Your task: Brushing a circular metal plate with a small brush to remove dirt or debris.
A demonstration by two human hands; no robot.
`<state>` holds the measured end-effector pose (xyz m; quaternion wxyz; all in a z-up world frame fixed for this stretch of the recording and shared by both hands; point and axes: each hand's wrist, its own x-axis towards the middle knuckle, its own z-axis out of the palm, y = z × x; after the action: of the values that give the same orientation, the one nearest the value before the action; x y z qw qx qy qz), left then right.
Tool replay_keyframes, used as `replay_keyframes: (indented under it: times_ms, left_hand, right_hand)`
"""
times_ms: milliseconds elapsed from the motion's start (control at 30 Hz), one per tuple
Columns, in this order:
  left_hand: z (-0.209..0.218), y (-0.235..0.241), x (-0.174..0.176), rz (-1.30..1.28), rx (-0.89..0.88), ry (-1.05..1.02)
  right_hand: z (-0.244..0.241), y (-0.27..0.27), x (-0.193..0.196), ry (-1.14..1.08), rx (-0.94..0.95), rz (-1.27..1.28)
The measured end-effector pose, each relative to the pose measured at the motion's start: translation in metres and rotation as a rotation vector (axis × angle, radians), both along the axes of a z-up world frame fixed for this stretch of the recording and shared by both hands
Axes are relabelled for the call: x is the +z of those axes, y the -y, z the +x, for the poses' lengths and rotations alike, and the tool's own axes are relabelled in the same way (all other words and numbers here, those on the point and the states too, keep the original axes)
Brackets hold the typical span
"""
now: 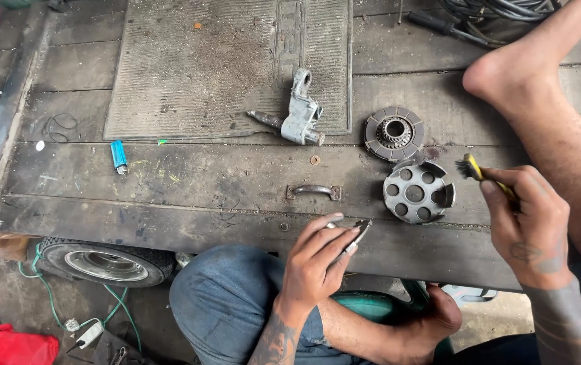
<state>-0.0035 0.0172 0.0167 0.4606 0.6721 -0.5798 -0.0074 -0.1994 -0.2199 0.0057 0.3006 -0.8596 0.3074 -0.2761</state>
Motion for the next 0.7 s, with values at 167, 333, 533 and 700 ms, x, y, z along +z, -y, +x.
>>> replay_keyframes:
  times_ms: [167, 333, 533, 700]
  left_hand:
    - [-0.003, -0.007, 0.010, -0.101, 0.000, 0.012]
    - [-0.004, -0.014, 0.001, -0.151, -0.063, -0.095]
    - [-0.004, -0.015, 0.001, -0.142, -0.113, -0.129]
    - [-0.005, -0.015, -0.001, -0.143, -0.109, -0.168]
  right_hand:
    - [-0.007, 0.007, -0.011, 0.025, 0.006, -0.047]
    - [-0.010, 0.010, -0.018, 0.010, -0.006, -0.042]
    - [-0.009, 0.007, -0.019, -0.006, -0.010, -0.020]
    - [-0.002, 0.001, -0.010, 0.003, 0.006, 0.014]
